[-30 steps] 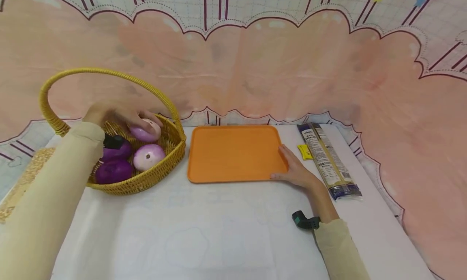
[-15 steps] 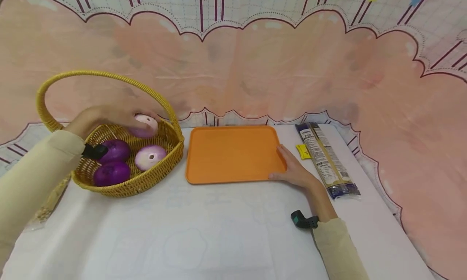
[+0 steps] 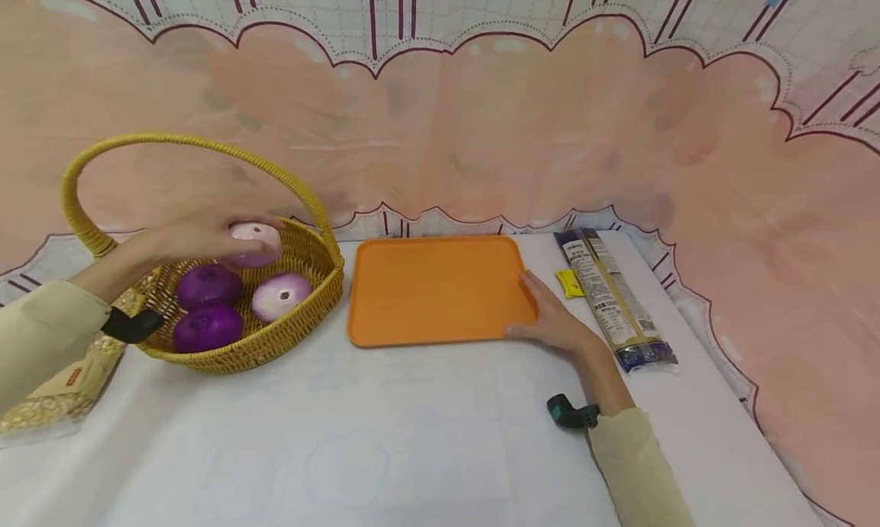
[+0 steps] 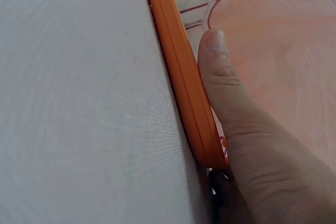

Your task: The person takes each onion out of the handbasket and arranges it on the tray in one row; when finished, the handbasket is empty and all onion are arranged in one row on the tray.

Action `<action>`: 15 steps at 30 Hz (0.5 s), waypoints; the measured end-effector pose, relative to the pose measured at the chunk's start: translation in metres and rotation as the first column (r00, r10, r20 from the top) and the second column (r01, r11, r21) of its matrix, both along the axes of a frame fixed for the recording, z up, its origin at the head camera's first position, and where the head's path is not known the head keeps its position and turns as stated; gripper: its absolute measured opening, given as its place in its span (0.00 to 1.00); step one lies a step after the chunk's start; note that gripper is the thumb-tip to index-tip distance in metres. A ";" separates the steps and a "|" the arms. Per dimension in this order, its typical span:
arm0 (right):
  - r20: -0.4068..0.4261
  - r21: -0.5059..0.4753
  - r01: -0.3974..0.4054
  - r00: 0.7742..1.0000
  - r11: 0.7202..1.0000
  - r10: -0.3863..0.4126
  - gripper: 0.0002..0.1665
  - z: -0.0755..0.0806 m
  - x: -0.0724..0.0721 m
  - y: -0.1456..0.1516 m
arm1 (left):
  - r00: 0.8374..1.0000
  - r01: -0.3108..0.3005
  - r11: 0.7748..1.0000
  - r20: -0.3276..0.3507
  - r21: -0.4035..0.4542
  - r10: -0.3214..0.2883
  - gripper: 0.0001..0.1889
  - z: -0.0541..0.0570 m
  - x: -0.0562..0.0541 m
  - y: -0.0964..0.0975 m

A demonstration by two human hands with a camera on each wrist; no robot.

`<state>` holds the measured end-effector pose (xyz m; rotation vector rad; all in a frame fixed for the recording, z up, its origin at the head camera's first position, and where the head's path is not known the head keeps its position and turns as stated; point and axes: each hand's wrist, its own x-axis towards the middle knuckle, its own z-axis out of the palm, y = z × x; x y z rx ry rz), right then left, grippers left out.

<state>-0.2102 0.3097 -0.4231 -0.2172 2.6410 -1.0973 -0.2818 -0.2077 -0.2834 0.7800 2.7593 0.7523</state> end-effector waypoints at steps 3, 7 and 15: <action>-0.003 0.005 0.007 1.000 1.000 -0.007 0.67 0.002 0.000 0.000 | 0.999 -0.054 0.999 0.007 0.011 0.053 0.25 -0.001 0.007 -0.004; 0.016 -0.011 0.017 1.000 1.000 -0.017 0.68 0.001 0.000 0.000 | 0.997 -0.074 0.997 0.007 0.033 0.074 0.26 -0.002 0.014 -0.005; -0.044 0.087 -0.028 0.999 0.996 0.032 0.68 0.000 -0.001 0.000 | 0.980 -0.186 0.972 -0.048 0.145 0.195 0.28 -0.004 0.031 0.002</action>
